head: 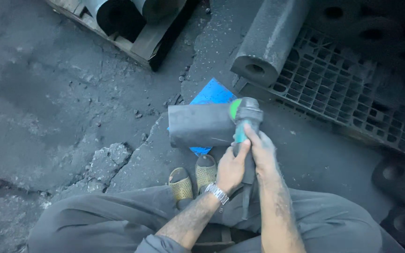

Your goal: Using an angle grinder to smooth and shape industrial rubber or foam components on a factory floor.

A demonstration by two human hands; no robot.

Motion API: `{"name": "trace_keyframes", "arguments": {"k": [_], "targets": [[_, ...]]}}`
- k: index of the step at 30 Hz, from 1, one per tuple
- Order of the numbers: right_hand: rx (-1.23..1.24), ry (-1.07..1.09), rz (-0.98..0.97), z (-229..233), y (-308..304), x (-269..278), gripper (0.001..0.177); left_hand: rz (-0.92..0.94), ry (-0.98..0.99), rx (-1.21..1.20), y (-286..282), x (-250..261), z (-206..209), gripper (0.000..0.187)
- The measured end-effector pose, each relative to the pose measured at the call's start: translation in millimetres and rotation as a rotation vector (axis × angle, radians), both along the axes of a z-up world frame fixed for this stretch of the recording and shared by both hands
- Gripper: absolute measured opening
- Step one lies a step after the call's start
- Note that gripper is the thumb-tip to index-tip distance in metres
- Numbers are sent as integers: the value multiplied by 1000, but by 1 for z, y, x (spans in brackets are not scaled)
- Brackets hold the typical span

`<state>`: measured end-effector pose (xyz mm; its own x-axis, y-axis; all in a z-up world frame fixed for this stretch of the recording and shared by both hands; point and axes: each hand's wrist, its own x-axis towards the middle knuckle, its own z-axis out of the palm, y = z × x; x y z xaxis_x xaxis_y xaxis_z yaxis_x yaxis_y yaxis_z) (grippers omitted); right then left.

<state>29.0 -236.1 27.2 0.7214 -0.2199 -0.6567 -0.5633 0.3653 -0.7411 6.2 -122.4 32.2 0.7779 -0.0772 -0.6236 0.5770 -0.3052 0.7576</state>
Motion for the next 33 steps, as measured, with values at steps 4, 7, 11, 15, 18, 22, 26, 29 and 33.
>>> {"name": "trace_keyframes", "arguments": {"k": [4,7,11,15,18,22,26,29,33], "targets": [[-66,6,-42,4,1,-1,49,-83,1,-8,-1,-6,0,73],[-94,13,65,-8,16,3,49,116,-147,-137,11,-13,4,72],[-203,-7,235,1,18,7,50,263,-52,-152,11,-10,8,71],[-56,0,-28,-17,-30,-7,48,52,-173,-86,-20,-6,-12,74],[28,35,-321,4,-62,-17,44,-121,-84,-162,-44,6,-15,72],[45,29,-526,38,-93,-36,44,-422,-207,-166,-45,16,-16,74],[16,-95,-578,102,-103,-75,56,-419,-573,222,-26,36,-17,54],[-12,-160,-535,124,-118,-109,59,-506,-1133,423,-36,56,-70,55],[-38,-267,-459,129,-131,-149,58,-1158,-1419,923,-81,78,-137,38]]}}
